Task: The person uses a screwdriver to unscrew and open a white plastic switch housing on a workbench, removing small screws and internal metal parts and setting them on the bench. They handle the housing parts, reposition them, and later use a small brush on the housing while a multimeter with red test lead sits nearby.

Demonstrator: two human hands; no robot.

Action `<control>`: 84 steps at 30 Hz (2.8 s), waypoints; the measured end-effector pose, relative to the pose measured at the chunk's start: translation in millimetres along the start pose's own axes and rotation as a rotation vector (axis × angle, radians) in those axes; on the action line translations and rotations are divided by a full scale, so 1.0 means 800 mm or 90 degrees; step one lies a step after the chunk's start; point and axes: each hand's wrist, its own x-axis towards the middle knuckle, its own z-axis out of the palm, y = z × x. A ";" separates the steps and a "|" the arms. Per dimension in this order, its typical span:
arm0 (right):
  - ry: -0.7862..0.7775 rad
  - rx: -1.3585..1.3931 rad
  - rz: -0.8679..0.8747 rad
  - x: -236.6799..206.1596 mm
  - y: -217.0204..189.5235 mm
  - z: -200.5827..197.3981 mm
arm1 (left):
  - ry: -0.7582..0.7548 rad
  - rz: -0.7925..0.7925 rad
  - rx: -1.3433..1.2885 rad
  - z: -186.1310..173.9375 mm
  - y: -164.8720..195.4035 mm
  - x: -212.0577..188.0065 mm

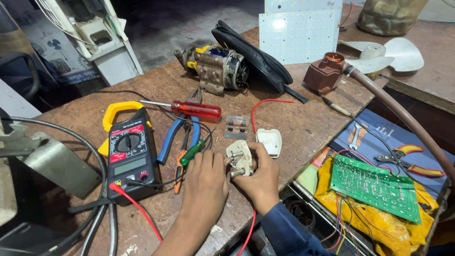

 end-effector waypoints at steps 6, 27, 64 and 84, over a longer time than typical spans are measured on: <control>-0.011 0.028 0.001 -0.002 -0.001 0.000 | 0.030 0.042 -0.031 -0.004 0.001 -0.002; -0.015 -0.002 -0.025 0.000 -0.004 0.001 | -0.023 0.007 0.003 0.002 -0.003 -0.003; -0.010 0.027 -0.024 -0.001 0.003 -0.001 | -0.042 -0.041 0.049 -0.002 -0.003 -0.002; -0.099 0.266 0.117 0.003 0.011 -0.001 | -0.002 -0.008 -0.280 -0.006 -0.002 0.003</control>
